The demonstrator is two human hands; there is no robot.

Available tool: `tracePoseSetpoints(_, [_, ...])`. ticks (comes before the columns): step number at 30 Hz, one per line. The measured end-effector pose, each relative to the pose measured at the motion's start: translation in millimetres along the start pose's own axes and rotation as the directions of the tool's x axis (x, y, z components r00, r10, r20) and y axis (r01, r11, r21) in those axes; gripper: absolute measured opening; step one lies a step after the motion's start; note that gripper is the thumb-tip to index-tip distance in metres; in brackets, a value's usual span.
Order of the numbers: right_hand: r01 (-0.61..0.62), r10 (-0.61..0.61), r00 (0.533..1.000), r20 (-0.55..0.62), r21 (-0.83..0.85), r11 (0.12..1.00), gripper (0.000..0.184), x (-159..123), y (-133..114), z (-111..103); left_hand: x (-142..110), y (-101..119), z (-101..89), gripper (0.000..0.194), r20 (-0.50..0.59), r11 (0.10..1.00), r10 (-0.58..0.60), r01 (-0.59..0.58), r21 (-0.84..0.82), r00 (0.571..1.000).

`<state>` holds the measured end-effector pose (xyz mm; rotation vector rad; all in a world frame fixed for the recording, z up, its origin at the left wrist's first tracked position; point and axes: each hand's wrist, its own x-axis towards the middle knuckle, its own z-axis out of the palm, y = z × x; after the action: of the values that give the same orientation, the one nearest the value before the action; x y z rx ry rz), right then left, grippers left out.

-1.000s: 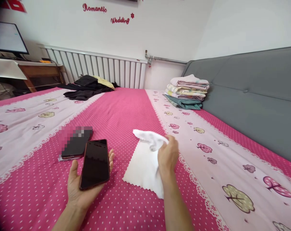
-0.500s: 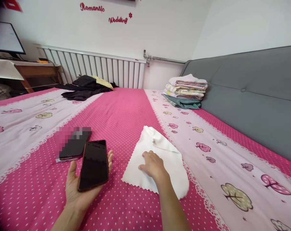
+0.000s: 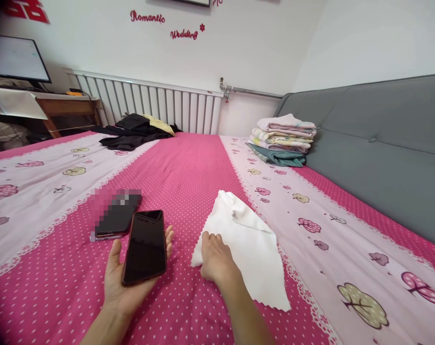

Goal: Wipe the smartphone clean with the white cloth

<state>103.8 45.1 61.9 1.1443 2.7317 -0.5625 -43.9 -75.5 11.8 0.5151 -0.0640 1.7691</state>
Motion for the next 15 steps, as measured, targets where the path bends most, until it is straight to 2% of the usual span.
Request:
tracePoseSetpoints(3, [-0.029, 0.029, 0.999, -0.033, 0.012, 1.000, 0.033, 2, 7, -1, -1, 0, -1.2, 0.074, -0.063, 1.000, 0.023, -0.022, 0.008, 0.998])
tracePoseSetpoints(6, [0.002, 0.003, 0.997, -0.080, 0.063, 0.998, 0.015, 4, 16, -5, -2, -1, -1.4, 0.072, -0.131, 1.000, 0.030, -0.031, -0.005, 0.991])
tracePoseSetpoints(8, [0.076, -0.040, 0.988, -0.150, 0.246, 0.966, 0.010, 4, 20, -8, -2, -2, -1.1, 0.072, -0.168, 0.999, 0.045, -0.048, -0.016, 0.985])
tracePoseSetpoints(9, [0.127, -0.060, 0.982, -0.177, 0.397, 0.909, 0.011, 3, 20, -10, -2, -2, -0.8, 0.072, -0.178, 0.998, 0.050, -0.054, -0.018, 0.983])
tracePoseSetpoints(10, [0.176, -0.081, 0.979, -0.189, 0.560, 0.810, 0.011, 2, 18, -11, -1, -2, -0.3, 0.072, -0.181, 0.998, 0.054, -0.057, -0.016, 0.982])
tracePoseSetpoints(12, [0.222, -0.137, 0.975, -0.175, 0.804, 0.552, 0.012, -2, 10, -12, 0, -3, 1.4, 0.071, -0.156, 0.998, 0.056, -0.058, -0.009, 0.986])
tracePoseSetpoints(13, [0.224, -0.172, 0.972, -0.161, 0.861, 0.457, 0.012, -5, 4, -11, 0, -3, 2.4, 0.071, -0.132, 0.998, 0.056, -0.058, -0.009, 0.990])
tracePoseSetpoints(15, [0.250, -0.225, 0.958, -0.176, 0.896, 0.366, 0.011, -9, -12, -6, 1, -3, 4.8, 0.074, -0.058, 0.999, 0.032, -0.033, -0.018, 0.998])
